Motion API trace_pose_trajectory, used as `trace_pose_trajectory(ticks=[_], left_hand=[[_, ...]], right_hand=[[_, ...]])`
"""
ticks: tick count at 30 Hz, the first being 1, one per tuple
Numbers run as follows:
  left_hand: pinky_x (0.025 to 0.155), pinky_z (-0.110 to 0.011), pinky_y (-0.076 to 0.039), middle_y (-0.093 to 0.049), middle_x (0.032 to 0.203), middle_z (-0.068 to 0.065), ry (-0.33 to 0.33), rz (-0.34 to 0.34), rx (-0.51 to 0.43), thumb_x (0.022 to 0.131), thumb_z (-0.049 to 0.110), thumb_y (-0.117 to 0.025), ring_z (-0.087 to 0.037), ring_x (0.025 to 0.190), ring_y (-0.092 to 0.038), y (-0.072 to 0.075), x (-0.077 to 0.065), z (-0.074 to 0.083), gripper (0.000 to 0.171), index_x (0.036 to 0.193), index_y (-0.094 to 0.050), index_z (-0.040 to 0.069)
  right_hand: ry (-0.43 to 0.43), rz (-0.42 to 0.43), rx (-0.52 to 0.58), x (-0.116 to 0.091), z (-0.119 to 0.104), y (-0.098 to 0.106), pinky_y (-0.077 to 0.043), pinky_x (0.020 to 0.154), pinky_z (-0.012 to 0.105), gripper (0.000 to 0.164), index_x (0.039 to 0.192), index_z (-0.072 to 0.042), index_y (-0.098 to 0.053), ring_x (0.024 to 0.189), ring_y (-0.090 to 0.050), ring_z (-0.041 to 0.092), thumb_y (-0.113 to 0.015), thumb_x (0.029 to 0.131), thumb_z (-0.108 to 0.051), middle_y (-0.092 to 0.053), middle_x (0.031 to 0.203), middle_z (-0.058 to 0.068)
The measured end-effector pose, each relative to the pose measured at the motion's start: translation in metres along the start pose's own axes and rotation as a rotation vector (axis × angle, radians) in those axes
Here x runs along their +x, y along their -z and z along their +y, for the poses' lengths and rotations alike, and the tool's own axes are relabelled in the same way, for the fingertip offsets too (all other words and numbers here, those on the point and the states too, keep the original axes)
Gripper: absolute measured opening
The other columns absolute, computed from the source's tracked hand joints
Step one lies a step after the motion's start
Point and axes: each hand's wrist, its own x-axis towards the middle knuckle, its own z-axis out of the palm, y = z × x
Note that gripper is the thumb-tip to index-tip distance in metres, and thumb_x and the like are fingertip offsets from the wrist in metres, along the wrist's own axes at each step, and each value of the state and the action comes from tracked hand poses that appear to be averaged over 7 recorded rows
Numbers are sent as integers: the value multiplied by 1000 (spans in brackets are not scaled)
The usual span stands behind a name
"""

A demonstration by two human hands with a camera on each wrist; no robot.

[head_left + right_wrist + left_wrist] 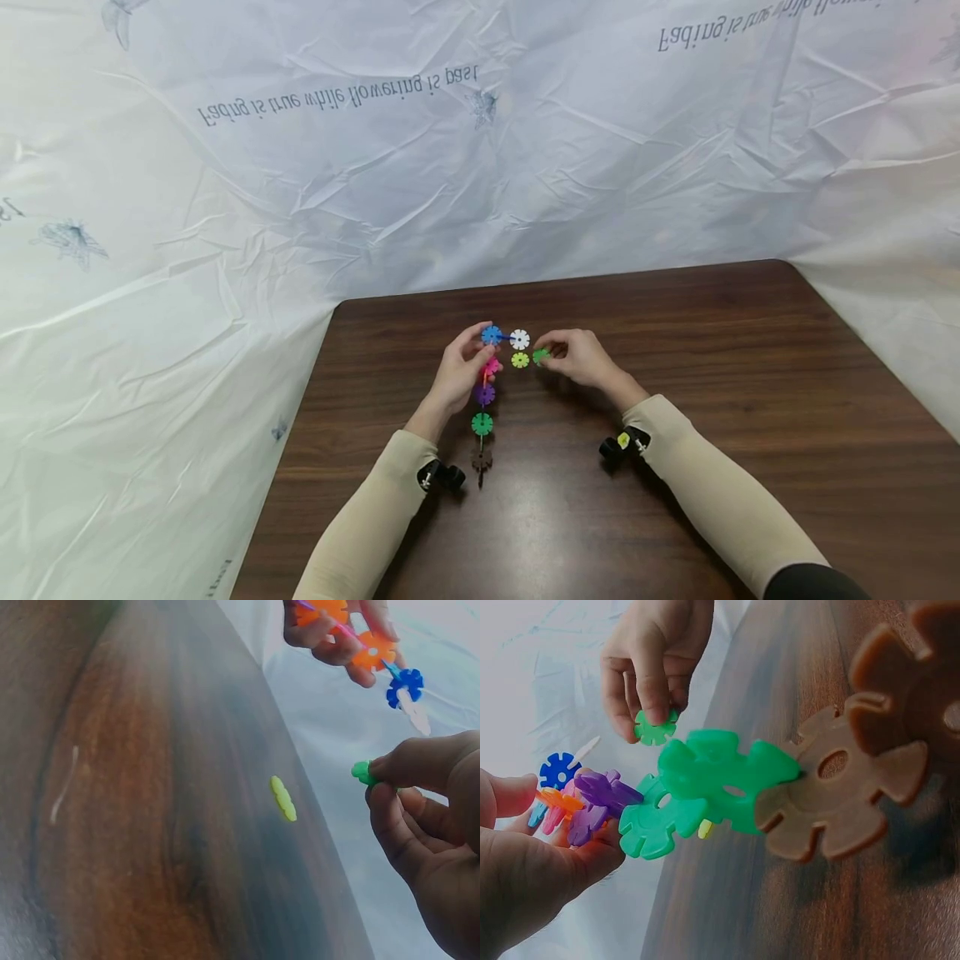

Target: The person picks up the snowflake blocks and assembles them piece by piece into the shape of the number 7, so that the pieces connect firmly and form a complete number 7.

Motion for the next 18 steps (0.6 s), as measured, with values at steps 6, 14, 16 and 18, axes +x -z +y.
trace_pose_trajectory(ticks=[6, 14, 16, 18], left_hand=[[59, -28, -54, -54, 117, -31, 6, 1, 3, 100, 5, -52, -47, 90, -64, 0, -2, 3, 42, 139, -51, 18], [59, -27, -54, -55, 118, -29, 17, -10, -1, 100, 6, -52, -36, 85, -68, 1, -4, 3, 41, 140, -51, 20], [59, -28, -54, -56, 117, -28, 16, -8, -6, 100, 6, -52, -38, 86, -67, 2, -4, 3, 41, 139, -51, 20], [59, -28, -54, -57, 116, -27, 14, -7, -9, 100, 5, -51, -42, 87, -66, 2, -3, 3, 41, 138, -52, 20]], right_hand=[[-21, 31, 37, 1, 0, 3, -55, 66, 29, 17, 105, -17, -74, 76, -66, 14, -73, 88, -14, -72, 87, -1], [-59, 64, 188, 2, -4, 11, -55, 66, 29, 21, 111, -13, -73, 80, -69, 23, -70, 90, -11, -72, 95, 8], [-69, 64, 236, 2, -4, 11, -54, 64, 27, 22, 112, -10, -73, 80, -69, 29, -69, 90, -10, -72, 93, 11], [-77, 65, 270, 3, -4, 12, -52, 61, 26, 22, 112, -7, -72, 80, -69, 35, -69, 91, -9, -71, 91, 13]])
